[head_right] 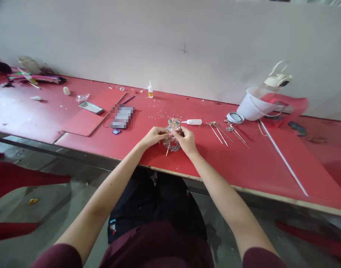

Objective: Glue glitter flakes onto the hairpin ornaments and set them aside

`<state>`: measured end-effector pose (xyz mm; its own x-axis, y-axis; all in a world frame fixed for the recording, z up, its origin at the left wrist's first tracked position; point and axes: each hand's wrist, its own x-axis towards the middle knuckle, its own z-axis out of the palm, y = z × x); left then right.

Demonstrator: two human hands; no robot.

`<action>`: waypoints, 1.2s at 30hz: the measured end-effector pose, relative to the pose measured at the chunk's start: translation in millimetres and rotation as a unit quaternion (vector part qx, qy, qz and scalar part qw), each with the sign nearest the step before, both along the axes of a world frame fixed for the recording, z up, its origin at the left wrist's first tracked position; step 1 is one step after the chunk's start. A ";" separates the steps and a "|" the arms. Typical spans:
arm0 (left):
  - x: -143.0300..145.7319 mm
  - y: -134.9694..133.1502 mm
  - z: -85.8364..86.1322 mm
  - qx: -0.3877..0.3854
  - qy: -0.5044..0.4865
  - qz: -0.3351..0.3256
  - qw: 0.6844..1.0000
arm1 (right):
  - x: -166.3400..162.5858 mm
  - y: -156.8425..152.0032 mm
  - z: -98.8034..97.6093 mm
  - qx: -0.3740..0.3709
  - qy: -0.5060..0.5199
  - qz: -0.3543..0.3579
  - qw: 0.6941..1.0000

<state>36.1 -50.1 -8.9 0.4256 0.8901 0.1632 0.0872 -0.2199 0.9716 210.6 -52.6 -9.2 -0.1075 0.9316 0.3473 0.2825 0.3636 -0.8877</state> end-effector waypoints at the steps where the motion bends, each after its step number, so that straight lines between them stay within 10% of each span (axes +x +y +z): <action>1: 0.3 -1.2 0.3 0.009 0.006 0.004 1.000 | -0.1 -0.9 0.4 -0.002 -0.001 -0.004 1.000; 36: 10.2 -29.2 21.4 0.013 0.323 0.024 0.946 | 3.6 -17.5 13.6 -0.073 -0.140 -0.091 0.983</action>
<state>46.3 -79.3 12.5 0.4031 0.9102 -0.0952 0.6716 -0.2236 0.7064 214.2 -70.1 4.4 -0.0059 0.9818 0.1898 0.5720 0.1590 -0.8047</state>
